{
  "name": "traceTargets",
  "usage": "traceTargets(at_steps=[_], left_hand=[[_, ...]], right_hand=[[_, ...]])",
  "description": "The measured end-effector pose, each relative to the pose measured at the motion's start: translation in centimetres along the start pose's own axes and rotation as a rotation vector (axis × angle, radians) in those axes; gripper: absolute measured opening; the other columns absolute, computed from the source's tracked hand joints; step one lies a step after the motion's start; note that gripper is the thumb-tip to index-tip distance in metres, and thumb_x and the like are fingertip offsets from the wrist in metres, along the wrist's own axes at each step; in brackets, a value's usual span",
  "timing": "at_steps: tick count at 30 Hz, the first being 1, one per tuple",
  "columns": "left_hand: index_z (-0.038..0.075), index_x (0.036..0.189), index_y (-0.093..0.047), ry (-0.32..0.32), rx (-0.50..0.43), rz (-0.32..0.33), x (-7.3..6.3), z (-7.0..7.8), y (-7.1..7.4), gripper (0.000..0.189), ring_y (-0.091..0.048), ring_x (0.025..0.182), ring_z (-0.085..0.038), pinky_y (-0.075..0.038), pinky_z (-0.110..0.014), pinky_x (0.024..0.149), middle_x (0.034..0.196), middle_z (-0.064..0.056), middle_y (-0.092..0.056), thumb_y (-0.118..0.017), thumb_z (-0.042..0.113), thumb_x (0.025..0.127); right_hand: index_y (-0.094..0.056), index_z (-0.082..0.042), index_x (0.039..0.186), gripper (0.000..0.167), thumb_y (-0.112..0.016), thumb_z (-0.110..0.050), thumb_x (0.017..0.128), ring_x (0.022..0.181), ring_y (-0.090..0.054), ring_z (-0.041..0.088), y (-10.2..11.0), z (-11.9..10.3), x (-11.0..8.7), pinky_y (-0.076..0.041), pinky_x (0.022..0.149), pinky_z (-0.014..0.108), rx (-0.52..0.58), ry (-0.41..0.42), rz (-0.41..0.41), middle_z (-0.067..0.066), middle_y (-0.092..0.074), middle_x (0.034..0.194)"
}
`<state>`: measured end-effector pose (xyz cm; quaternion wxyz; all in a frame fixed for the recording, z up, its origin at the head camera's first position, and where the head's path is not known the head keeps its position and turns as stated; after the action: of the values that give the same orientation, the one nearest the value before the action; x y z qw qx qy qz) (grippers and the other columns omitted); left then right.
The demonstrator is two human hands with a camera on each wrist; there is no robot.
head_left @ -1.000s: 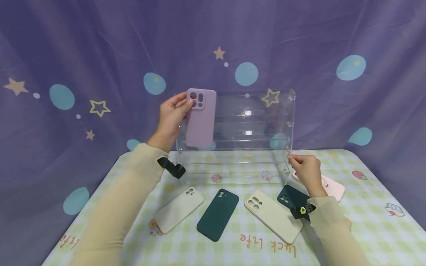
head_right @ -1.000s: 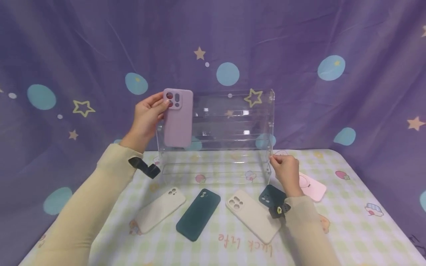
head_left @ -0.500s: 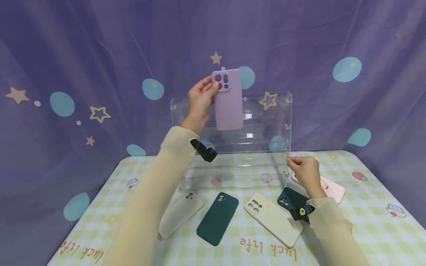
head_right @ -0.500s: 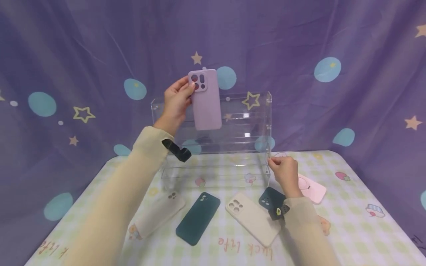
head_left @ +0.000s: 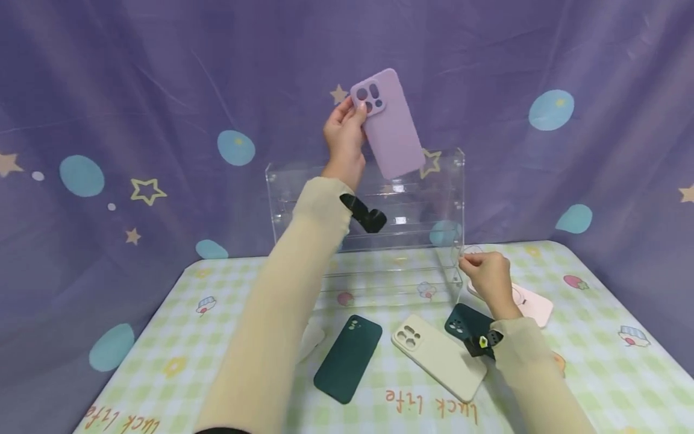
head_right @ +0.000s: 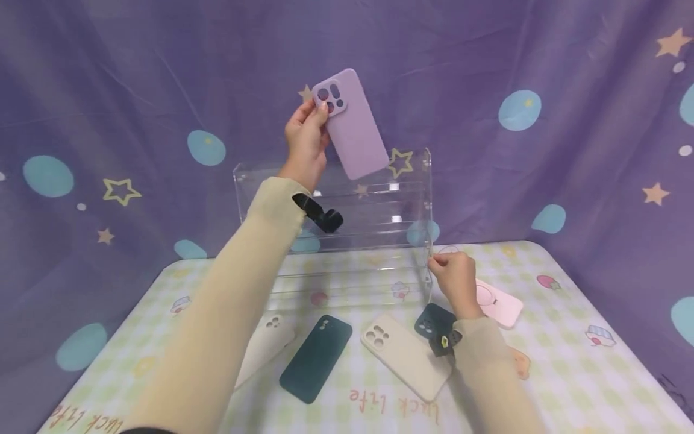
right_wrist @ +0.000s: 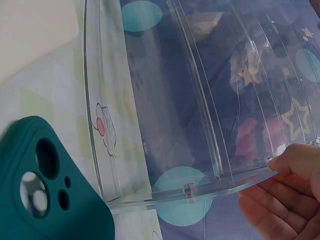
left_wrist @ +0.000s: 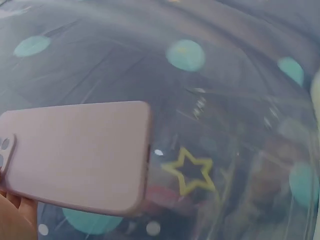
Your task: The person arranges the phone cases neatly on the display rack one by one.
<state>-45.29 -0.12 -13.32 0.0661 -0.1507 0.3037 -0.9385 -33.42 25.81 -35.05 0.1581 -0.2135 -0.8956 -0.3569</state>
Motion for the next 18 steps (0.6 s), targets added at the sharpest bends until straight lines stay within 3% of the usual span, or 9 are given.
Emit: traceTargets(at_steps=[4, 8, 11, 15, 18], left_hand=[[-0.003, 0.112, -0.061, -0.032, -0.222, 0.094, 0.6, 0.2, 0.0, 0.026, -0.065, 0.082, -0.016, -0.053, -0.026, 0.071, 0.106, -0.016, -0.068, -0.062, -0.006, 0.086], [-0.001, 0.104, -0.061, -0.090, -0.343, 0.186, 1.0, 0.2, 0.7, 0.021, -0.061, 0.072, -0.013, -0.052, -0.025, 0.064, 0.089, -0.011, -0.068, -0.063, -0.008, 0.085], [0.000, 0.102, -0.061, -0.139, -0.360, 0.254, 1.1, 0.2, 1.4, 0.020, -0.061, 0.071, -0.014, -0.052, -0.024, 0.064, 0.086, -0.012, -0.067, -0.063, -0.009, 0.084], [-0.001, 0.104, -0.061, -0.202, -0.335, 0.299, 1.2, 0.2, 1.9, 0.023, -0.065, 0.081, -0.023, -0.053, -0.022, 0.068, 0.097, -0.021, -0.067, -0.063, -0.010, 0.083], [-0.002, 0.107, -0.061, -0.203, -0.285, 0.276, 1.3, -0.4, 1.9, 0.025, -0.066, 0.088, -0.026, -0.053, -0.021, 0.070, 0.099, -0.021, -0.067, -0.064, -0.009, 0.083]], right_hand=[[-0.074, 0.004, 0.091, 0.017, -0.067, -0.009, 0.084, 0.070, -0.066, 0.027, -0.1, -0.3, 0.0, -0.050, 0.060, 0.034, 0.003, 0.009, 0.003, 0.019, -0.071, 0.081], [-0.074, 0.003, 0.092, 0.017, -0.065, -0.010, 0.085, 0.060, -0.062, 0.015, -0.3, -0.5, 0.1, -0.048, 0.055, 0.027, 0.018, -0.001, -0.023, 0.018, -0.071, 0.081], [-0.074, 0.003, 0.092, 0.018, -0.065, -0.010, 0.085, 0.056, -0.058, 0.007, -0.6, -0.5, 0.1, -0.047, 0.051, 0.022, 0.040, -0.030, -0.049, 0.019, -0.071, 0.081], [-0.074, 0.003, 0.093, 0.019, -0.064, -0.012, 0.085, 0.057, -0.058, 0.008, -0.7, -0.5, -0.1, -0.047, 0.050, 0.022, 0.045, -0.046, -0.059, 0.019, -0.071, 0.082], [-0.074, 0.003, 0.093, 0.019, -0.065, -0.012, 0.085, 0.058, -0.059, 0.010, -0.5, -0.6, -0.1, -0.047, 0.051, 0.022, 0.042, -0.042, -0.050, 0.018, -0.071, 0.082]])
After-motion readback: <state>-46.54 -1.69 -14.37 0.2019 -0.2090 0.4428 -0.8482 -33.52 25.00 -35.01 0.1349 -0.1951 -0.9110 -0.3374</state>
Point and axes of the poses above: each hand's wrist, its own x-axis towards the middle knuckle, its own y-axis out of the back of the hand, z = x × y, the point moved 9 cm from there along x, towards the middle knuckle
